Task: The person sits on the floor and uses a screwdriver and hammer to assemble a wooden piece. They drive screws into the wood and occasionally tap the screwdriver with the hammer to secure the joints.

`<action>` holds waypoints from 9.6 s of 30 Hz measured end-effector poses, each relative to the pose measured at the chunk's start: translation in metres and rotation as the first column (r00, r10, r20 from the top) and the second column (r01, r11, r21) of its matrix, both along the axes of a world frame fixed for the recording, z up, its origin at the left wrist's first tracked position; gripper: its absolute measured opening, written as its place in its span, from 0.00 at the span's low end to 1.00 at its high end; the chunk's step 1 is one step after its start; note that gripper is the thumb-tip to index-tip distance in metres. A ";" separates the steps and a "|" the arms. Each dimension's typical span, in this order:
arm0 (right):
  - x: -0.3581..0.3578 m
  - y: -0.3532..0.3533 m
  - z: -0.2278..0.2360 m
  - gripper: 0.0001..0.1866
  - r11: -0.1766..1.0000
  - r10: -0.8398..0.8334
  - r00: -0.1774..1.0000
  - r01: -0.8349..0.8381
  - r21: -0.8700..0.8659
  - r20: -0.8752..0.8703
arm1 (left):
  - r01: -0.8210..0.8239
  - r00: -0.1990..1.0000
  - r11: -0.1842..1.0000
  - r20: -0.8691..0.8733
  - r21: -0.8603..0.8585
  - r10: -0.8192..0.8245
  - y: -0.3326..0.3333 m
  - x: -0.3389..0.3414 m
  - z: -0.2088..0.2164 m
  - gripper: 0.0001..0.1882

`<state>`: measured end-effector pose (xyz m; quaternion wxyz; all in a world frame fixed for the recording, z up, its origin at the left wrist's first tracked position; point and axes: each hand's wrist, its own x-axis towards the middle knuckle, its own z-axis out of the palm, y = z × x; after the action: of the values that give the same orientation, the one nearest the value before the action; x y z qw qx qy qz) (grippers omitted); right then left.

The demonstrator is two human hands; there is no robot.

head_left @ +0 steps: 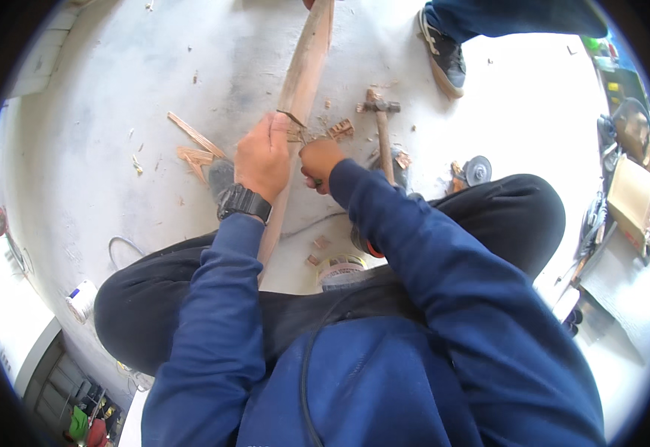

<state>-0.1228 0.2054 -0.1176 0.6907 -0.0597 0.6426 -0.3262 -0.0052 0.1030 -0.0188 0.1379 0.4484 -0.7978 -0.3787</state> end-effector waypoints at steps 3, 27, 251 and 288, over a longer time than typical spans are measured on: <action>0.003 0.000 0.006 0.08 1.000 0.020 0.999 -0.019 0.015 -0.042 | -0.002 0.999 1.000 0.032 0.020 0.001 -0.002 0.000 0.002 0.22; -0.016 -0.028 0.011 0.05 0.547 0.698 0.437 -0.836 0.029 -0.567 | -0.003 1.000 1.000 -0.002 -0.009 0.003 -0.010 -0.004 0.000 0.23; -0.028 -0.049 0.203 0.13 0.553 -0.557 0.774 0.075 -0.830 -0.301 | -0.345 0.489 0.891 -0.753 0.296 0.440 0.032 0.158 0.185 0.17; -0.013 -0.016 -0.067 0.25 0.962 -0.122 0.827 -0.038 -0.270 -0.549 | -0.342 0.883 0.930 0.386 0.136 0.268 -0.061 0.180 -0.179 0.30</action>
<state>-0.1362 0.1897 -0.1843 0.4497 -0.2317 0.7675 -0.3937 0.1751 0.0418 -0.1979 0.0014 0.6420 -0.6863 -0.3417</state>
